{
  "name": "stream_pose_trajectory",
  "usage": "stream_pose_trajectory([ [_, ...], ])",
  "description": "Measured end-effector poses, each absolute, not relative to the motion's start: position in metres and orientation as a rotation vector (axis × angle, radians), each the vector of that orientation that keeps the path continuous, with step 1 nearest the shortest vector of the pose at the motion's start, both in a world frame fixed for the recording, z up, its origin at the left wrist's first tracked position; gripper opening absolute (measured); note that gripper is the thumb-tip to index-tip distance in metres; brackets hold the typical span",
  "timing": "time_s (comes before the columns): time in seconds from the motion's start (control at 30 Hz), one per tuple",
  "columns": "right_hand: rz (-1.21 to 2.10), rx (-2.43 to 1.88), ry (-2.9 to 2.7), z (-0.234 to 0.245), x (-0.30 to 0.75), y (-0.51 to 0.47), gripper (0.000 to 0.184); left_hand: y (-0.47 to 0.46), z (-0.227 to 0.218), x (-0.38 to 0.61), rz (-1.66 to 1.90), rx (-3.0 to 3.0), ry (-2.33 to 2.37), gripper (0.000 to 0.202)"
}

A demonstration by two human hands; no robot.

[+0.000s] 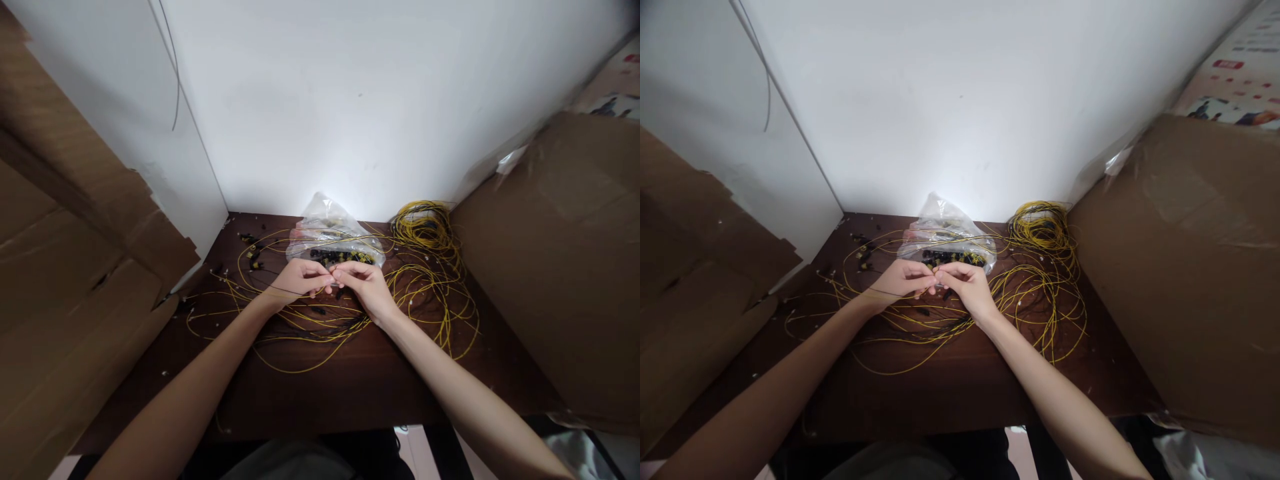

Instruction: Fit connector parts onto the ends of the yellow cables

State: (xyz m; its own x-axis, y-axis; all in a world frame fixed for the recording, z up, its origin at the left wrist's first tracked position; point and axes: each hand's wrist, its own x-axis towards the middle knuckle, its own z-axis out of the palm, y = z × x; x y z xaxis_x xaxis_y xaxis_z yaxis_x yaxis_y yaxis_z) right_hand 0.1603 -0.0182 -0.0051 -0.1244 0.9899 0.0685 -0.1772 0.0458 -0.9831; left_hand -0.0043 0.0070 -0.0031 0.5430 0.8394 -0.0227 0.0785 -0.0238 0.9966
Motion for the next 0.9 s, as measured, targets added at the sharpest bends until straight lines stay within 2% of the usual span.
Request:
stream_pose_trajectory([
  [0.17, 1.347, -0.978, -1.154, -0.0019, 0.1588, -0.0209, 0.015, 0.008, -0.0058, -0.0043, 0.72, 1.527, 0.829, 0.027],
  [0.4, 1.519, -0.89, -0.985, 0.0037, 0.1604, -0.0225, 0.014, 0.0081, -0.001, -0.0035, 0.804, 1.448, 0.864, 0.029],
  [0.63, 1.66, -0.947, -1.041, 0.0029, 0.158, -0.0266, 0.018, 0.0102, -0.0026, -0.0046, 0.838, 1.457, 0.829, 0.032],
  [0.9, 1.647, -1.049, -1.1, 0.0035, 0.1588, -0.028, 0.018, 0.0104, -0.0033, -0.0046, 0.815, 1.509, 0.827, 0.028],
])
